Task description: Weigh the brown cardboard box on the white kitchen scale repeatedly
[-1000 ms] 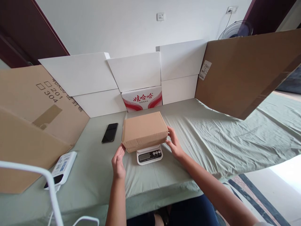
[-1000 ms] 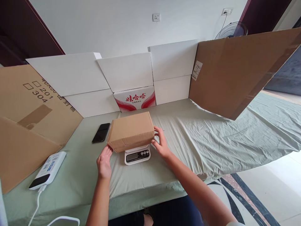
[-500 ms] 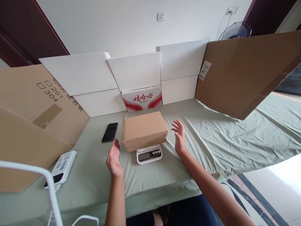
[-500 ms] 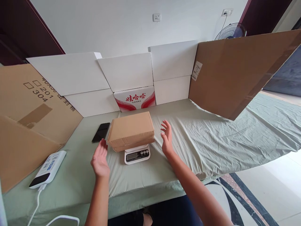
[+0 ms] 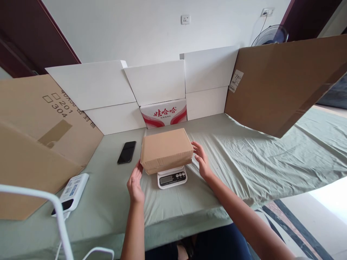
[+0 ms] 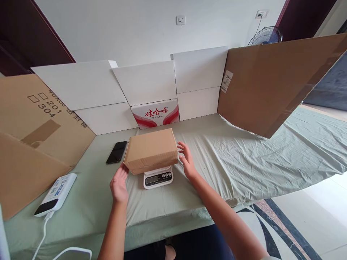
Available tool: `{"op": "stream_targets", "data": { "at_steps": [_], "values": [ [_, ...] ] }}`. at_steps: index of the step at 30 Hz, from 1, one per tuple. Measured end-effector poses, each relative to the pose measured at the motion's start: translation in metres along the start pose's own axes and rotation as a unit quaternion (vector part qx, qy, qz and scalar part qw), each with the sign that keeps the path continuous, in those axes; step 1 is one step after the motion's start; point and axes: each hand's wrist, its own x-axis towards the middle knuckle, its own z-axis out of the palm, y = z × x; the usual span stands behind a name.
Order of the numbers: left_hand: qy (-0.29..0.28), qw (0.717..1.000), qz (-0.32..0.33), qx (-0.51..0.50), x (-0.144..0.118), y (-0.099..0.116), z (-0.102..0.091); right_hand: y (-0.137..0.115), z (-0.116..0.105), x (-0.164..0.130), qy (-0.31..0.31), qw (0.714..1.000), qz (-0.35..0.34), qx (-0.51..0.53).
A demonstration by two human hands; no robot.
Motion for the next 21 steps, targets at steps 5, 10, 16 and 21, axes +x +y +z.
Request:
{"op": "stream_targets", "data": {
  "at_steps": [5,10,16,21],
  "values": [
    [-0.007,1.000,-0.010,0.013,0.001,-0.006,-0.001,-0.003,0.002,-0.001,-0.022,1.000,0.014,-0.004],
    [-0.009,0.999,-0.019,0.027,0.001,-0.010,-0.003,-0.001,0.004,-0.003,-0.031,0.999,0.006,-0.013],
    [-0.016,0.999,-0.023,0.015,0.002,-0.013,-0.004,-0.005,0.007,-0.006,-0.042,0.999,0.009,-0.014],
    [-0.009,1.000,-0.004,0.001,0.017,-0.004,0.006,-0.012,0.012,0.008,-0.036,0.999,-0.012,-0.002]
  ]
}}
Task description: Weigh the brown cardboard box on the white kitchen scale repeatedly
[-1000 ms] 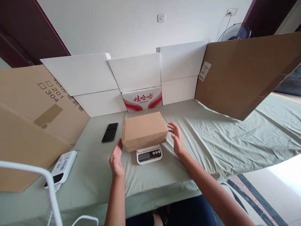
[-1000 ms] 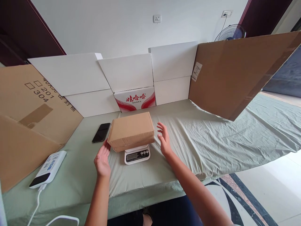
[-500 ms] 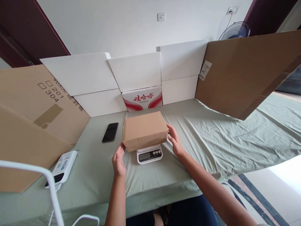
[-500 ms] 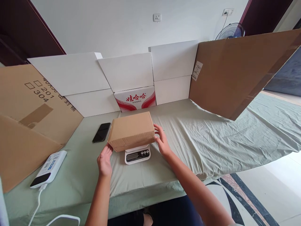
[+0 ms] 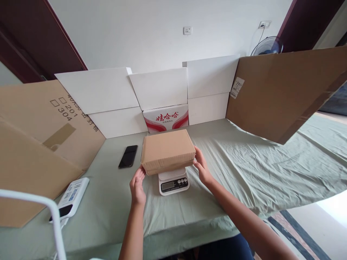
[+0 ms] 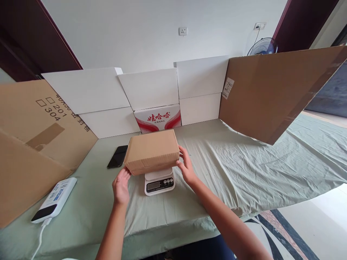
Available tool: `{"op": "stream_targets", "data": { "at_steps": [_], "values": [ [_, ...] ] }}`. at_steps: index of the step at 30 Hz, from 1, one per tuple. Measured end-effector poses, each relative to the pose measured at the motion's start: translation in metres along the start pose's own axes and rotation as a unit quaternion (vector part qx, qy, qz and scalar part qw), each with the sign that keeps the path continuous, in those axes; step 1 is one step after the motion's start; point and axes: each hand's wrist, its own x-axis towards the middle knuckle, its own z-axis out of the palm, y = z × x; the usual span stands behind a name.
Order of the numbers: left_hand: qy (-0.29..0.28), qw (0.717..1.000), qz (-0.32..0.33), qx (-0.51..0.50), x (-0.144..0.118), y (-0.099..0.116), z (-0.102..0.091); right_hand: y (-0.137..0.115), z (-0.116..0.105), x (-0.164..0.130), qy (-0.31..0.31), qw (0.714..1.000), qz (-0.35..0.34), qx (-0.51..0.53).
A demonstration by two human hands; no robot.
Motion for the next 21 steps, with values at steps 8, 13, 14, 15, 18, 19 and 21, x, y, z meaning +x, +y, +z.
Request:
{"op": "stream_targets", "data": {
  "at_steps": [8,13,14,15,18,19,21],
  "values": [
    [-0.061,0.998,-0.006,-0.007,0.068,0.019,0.043,0.000,0.004,0.079,0.045,0.997,-0.059,0.014],
    [-0.034,0.999,-0.028,-0.031,0.091,-0.013,0.057,0.042,0.017,0.092,0.064,0.997,-0.051,0.005],
    [-0.030,0.998,-0.031,-0.036,0.092,-0.019,0.057,0.051,0.020,0.090,0.062,0.997,-0.048,0.005],
    [-0.027,0.998,-0.036,-0.040,0.093,-0.025,0.056,0.058,0.022,0.088,0.059,0.997,-0.042,0.005],
    [-0.020,0.997,-0.056,-0.051,0.094,-0.037,0.052,0.071,0.025,0.082,0.052,0.999,-0.013,0.003],
    [-0.021,0.997,-0.062,-0.051,0.095,-0.040,0.051,0.072,0.025,0.082,0.050,0.999,-0.003,0.001],
    [-0.023,0.996,-0.072,-0.053,0.096,-0.044,0.050,0.073,0.026,0.082,0.048,0.999,0.010,0.000]
  ]
}}
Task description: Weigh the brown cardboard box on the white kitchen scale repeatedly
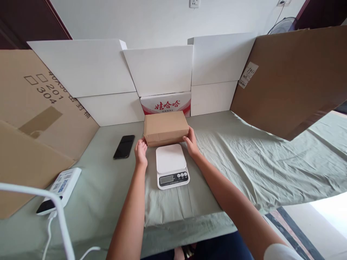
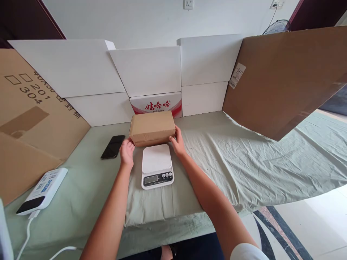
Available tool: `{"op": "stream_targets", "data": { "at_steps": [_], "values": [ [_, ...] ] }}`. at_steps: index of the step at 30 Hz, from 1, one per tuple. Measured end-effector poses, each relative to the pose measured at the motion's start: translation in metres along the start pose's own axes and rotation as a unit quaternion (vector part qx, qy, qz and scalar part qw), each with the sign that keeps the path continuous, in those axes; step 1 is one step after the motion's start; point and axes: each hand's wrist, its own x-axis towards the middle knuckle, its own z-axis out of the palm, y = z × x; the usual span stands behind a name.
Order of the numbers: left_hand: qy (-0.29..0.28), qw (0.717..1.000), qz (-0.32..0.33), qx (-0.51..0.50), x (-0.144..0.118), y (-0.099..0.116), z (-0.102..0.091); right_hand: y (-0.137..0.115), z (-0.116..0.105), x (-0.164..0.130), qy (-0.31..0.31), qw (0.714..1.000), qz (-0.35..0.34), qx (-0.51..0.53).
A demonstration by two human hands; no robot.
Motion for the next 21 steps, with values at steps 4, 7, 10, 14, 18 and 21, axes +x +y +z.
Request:
{"op": "stream_targets", "data": {
  "at_steps": [4,7,10,14,18,21],
  "values": [
    [0.003,1.000,-0.011,-0.001,0.002,-0.003,0.000,-0.003,0.000,0.002,0.005,1.000,0.021,0.007],
    [-0.003,1.000,-0.025,-0.008,0.000,-0.004,0.000,-0.005,-0.001,0.003,0.012,0.999,0.031,0.017],
    [-0.006,0.999,-0.043,-0.011,0.000,-0.006,0.001,-0.004,-0.001,0.003,0.019,0.999,0.038,0.017],
    [0.000,0.998,-0.069,-0.001,0.002,-0.007,0.001,-0.001,-0.002,0.004,0.019,0.998,0.053,0.018],
    [-0.007,0.996,-0.089,-0.019,0.005,0.001,-0.003,0.004,-0.004,0.004,0.016,0.998,0.061,0.023],
    [0.010,0.997,-0.069,-0.046,0.006,0.010,-0.009,0.008,-0.006,0.005,0.040,0.997,0.067,0.022]
  ]
}}
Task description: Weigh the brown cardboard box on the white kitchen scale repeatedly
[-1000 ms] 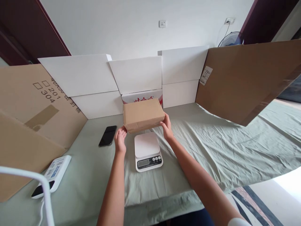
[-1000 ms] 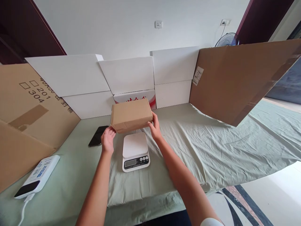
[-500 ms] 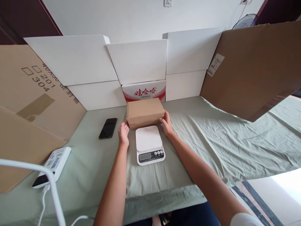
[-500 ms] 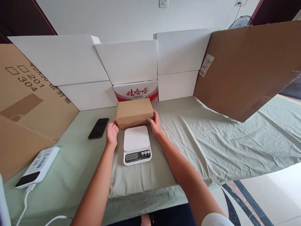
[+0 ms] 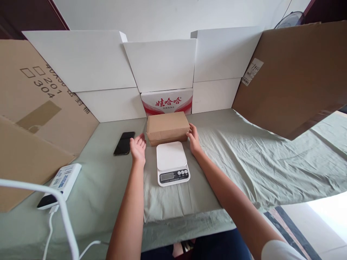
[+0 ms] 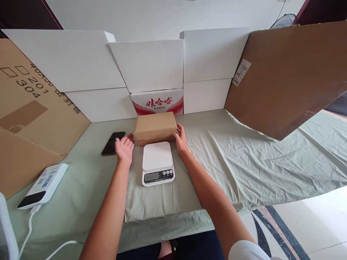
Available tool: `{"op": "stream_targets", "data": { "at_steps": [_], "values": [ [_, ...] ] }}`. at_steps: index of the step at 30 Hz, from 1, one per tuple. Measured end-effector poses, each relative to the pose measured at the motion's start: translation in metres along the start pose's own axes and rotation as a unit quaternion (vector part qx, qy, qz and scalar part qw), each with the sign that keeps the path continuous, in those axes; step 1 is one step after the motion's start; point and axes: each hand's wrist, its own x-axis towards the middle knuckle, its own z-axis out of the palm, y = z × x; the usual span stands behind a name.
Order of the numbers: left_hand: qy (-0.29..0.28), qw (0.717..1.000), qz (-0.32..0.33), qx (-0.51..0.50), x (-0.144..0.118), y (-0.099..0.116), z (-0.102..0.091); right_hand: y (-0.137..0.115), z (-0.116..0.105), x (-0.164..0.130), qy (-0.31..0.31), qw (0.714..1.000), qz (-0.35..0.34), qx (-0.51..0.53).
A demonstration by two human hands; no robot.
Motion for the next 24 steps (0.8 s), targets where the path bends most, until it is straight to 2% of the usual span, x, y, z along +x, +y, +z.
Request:
{"op": "stream_targets", "data": {
  "at_steps": [4,7,14,20,24],
  "values": [
    [0.020,1.000,0.005,-0.021,-0.002,0.008,-0.005,0.005,-0.002,0.002,0.043,0.999,0.027,0.006],
    [0.016,1.000,0.003,-0.021,-0.003,0.007,-0.004,0.006,-0.002,0.003,0.050,0.998,0.037,0.011],
    [0.001,0.998,-0.026,0.052,-0.006,-0.008,0.003,-0.002,0.000,-0.002,-0.018,1.000,-0.004,0.009],
    [0.000,0.998,0.003,0.058,-0.003,-0.015,0.002,-0.003,0.002,-0.004,-0.032,0.999,-0.023,0.008],
    [-0.007,0.998,0.052,0.046,-0.003,-0.013,0.001,-0.004,0.002,-0.006,-0.046,0.997,-0.060,0.015]
  ]
}}
